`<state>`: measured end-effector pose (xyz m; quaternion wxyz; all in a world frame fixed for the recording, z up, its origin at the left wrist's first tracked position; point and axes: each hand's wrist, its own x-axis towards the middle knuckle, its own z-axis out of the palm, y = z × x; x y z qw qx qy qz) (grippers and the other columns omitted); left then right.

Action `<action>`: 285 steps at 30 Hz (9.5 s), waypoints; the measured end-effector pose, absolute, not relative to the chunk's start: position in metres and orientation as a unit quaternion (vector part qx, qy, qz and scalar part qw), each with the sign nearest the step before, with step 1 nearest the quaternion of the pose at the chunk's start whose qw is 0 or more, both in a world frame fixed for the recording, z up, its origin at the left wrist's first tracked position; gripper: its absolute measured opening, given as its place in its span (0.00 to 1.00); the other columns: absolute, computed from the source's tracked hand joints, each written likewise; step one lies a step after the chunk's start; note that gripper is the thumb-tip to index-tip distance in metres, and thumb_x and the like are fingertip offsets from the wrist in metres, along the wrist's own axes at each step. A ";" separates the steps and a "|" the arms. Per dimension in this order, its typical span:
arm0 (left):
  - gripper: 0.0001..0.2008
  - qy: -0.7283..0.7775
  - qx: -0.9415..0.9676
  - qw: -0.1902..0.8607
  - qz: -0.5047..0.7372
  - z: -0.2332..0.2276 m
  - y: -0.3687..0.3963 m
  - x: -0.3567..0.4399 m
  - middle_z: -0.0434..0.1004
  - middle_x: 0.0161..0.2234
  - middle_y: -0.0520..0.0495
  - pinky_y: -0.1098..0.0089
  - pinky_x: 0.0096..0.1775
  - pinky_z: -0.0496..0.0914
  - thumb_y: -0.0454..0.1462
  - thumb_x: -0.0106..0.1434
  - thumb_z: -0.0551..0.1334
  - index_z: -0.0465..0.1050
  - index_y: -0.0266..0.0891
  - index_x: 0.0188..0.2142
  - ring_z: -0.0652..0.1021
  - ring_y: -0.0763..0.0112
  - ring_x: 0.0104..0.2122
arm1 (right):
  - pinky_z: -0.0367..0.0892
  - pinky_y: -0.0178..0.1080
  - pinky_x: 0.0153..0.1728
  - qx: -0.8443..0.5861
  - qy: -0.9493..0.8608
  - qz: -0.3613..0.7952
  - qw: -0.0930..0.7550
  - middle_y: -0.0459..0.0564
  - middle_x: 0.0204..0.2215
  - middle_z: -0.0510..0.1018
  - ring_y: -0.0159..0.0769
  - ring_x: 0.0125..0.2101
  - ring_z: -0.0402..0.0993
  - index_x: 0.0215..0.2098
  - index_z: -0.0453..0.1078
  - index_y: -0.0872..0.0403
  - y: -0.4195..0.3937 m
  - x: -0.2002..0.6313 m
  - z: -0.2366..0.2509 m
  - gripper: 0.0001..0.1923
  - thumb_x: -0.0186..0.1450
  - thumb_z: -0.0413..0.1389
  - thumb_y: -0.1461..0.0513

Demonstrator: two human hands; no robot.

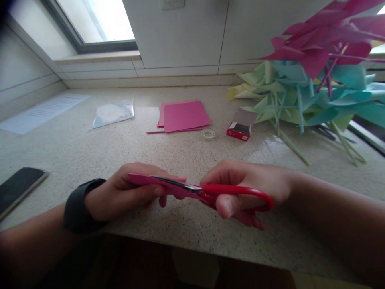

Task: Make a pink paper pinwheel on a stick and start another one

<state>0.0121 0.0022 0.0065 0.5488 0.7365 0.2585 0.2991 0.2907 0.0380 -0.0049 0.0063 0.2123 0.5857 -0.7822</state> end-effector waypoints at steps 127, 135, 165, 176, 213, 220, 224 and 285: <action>0.37 0.396 0.694 0.378 0.468 -0.019 -0.003 0.027 0.63 0.57 0.42 0.62 0.45 0.74 0.35 0.59 0.71 0.54 0.49 0.61 0.72 0.59 0.52 | 0.64 0.33 0.23 0.365 0.673 -0.566 -0.307 0.43 0.22 0.74 0.30 0.23 0.71 0.29 0.66 0.54 0.043 0.266 0.009 0.16 0.59 0.67 0.55; 0.21 0.367 0.822 0.129 0.417 -0.009 -0.012 0.022 0.61 0.60 0.42 0.49 0.57 0.67 0.37 0.58 0.72 0.76 0.53 0.50 0.64 0.48 0.61 | 0.66 0.32 0.25 0.329 0.664 -0.620 -0.256 0.43 0.25 0.76 0.30 0.25 0.73 0.33 0.68 0.54 0.039 0.264 -0.001 0.15 0.59 0.68 0.56; 0.16 0.309 0.511 0.648 0.473 -0.008 0.002 0.014 0.76 0.25 0.50 0.76 0.23 0.65 0.47 0.67 0.64 0.75 0.37 0.30 0.72 0.77 0.20 | 0.53 0.29 0.15 0.155 0.632 -0.749 -0.128 0.41 0.18 0.68 0.23 0.13 0.58 0.29 0.71 0.55 0.058 0.320 0.009 0.21 0.65 0.59 0.46; 0.23 0.304 0.482 0.706 0.421 -0.003 0.009 0.011 0.67 0.17 0.50 0.73 0.25 0.62 0.46 0.69 0.60 0.70 0.37 0.20 0.67 0.75 0.20 | 0.54 0.31 0.18 0.121 0.604 -0.772 -0.154 0.41 0.17 0.67 0.25 0.14 0.60 0.32 0.70 0.55 0.049 0.309 0.005 0.19 0.67 0.57 0.47; 0.19 0.297 0.476 0.717 0.414 -0.006 0.008 0.012 0.73 0.19 0.49 0.74 0.26 0.65 0.46 0.67 0.63 0.74 0.36 0.24 0.70 0.75 0.21 | 0.57 0.29 0.17 0.093 0.608 -0.771 -0.165 0.41 0.16 0.66 0.25 0.15 0.59 0.32 0.69 0.58 0.050 0.306 -0.008 0.22 0.69 0.54 0.47; 0.10 0.342 0.535 0.625 0.455 -0.019 0.009 0.001 0.84 0.38 0.50 0.75 0.36 0.72 0.40 0.61 0.72 0.83 0.45 0.42 0.78 0.73 0.33 | 0.55 0.28 0.15 0.116 0.648 -0.740 -0.136 0.42 0.18 0.69 0.24 0.14 0.61 0.30 0.70 0.58 0.057 0.314 0.007 0.23 0.67 0.57 0.46; 0.08 0.322 0.657 0.534 0.424 -0.016 0.011 -0.003 0.83 0.40 0.48 0.72 0.42 0.73 0.37 0.67 0.66 0.82 0.44 0.44 0.79 0.69 0.38 | 0.54 0.27 0.14 0.126 0.654 -0.740 -0.097 0.42 0.17 0.69 0.23 0.14 0.62 0.29 0.69 0.58 0.060 0.315 0.014 0.22 0.66 0.60 0.47; 0.14 0.296 0.701 0.542 0.356 -0.007 -0.001 -0.001 0.85 0.38 0.45 0.75 0.28 0.69 0.44 0.73 0.57 0.81 0.44 0.46 0.76 0.73 0.26 | 0.57 0.27 0.15 0.084 0.680 -0.728 -0.024 0.40 0.15 0.66 0.25 0.15 0.63 0.27 0.66 0.56 0.064 0.314 0.014 0.25 0.68 0.56 0.44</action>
